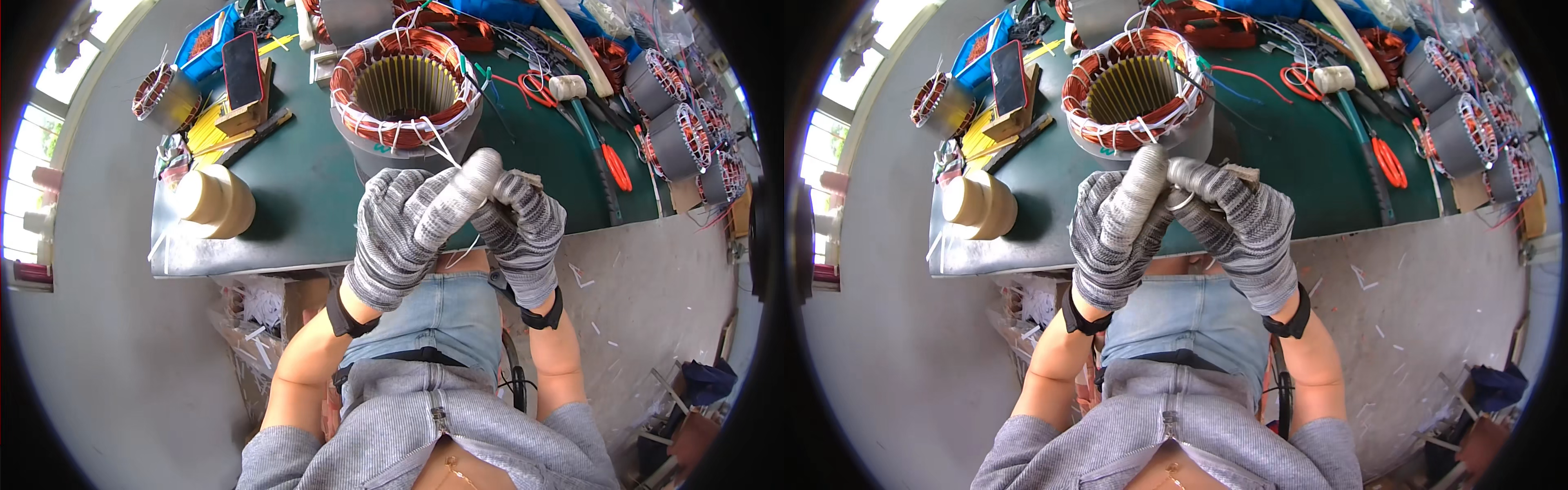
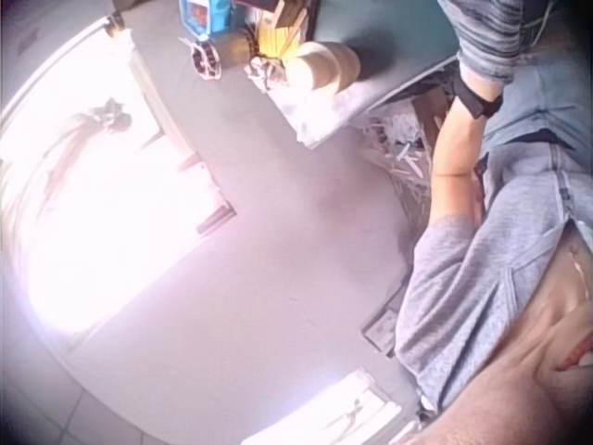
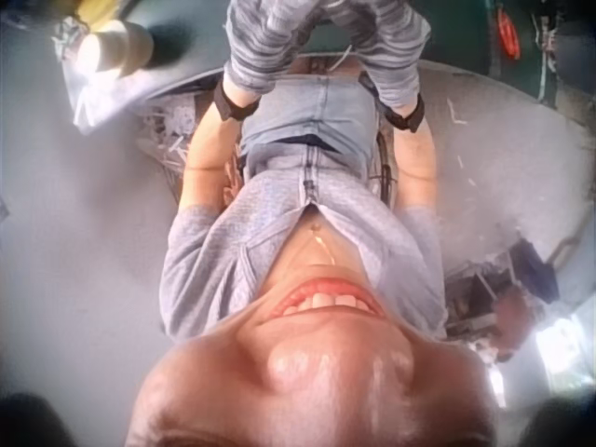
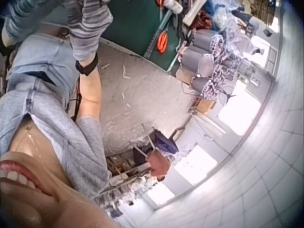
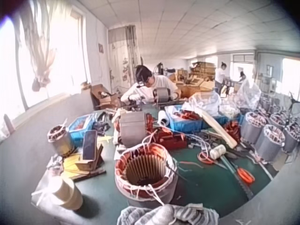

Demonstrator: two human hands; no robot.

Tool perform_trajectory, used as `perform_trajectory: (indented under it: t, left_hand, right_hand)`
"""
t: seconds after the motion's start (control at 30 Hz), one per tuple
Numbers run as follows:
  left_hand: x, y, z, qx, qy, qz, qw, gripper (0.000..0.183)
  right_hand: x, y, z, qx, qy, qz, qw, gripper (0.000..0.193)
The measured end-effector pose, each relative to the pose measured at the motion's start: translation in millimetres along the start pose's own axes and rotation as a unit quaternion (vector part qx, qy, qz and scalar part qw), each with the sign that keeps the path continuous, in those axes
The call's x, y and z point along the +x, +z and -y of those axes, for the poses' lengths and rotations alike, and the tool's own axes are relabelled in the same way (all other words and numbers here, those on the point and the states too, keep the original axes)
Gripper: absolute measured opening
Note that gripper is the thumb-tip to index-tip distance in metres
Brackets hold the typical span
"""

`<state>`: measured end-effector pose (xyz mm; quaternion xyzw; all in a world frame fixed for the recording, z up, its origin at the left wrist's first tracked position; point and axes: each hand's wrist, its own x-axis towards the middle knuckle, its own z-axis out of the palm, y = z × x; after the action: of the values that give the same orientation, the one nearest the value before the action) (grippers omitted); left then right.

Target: The worker is winding coils, securing wires, and shaping the internal components of electric motor stators on a production line.

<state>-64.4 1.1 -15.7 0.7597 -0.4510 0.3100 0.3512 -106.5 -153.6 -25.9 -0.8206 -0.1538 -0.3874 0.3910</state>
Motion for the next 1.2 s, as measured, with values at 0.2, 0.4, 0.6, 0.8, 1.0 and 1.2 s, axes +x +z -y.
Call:
perform_trajectory:
  t: [0.2,0.4,0.6,0.8,1.0,1.2]
  left_hand:
    - [-22,19,-12,-0.145,-0.149,-0.065,0.976,0.036]
    - [-35,33,-32,-0.24,-0.307,-0.002,0.921,0.021]
    - [-24,34,-34,-0.441,-0.5,-0.047,0.744,0.017]
    - [-51,45,-23,-0.272,-0.399,0.035,0.875,0.009]
    - [-61,32,-13,-0.171,-0.306,0.014,0.936,0.013]
    - [-62,33,-14,-0.251,-0.395,0.046,0.883,0.022]
  right_hand:
    - [-28,-2,5,0.326,0.29,-0.031,0.899,0.017]
    - [-47,3,16,0.392,0.399,-0.028,0.828,0.015]
    - [-69,-7,24,0.396,0.53,0.077,0.746,0.029]
    - [-162,-52,-35,-0.213,0.39,0.028,0.895,0.032]
    - [-155,-89,-75,-0.182,0.37,-0.109,0.904,0.036]
    - [-141,-82,-96,0.011,0.443,-0.318,0.838,0.051]
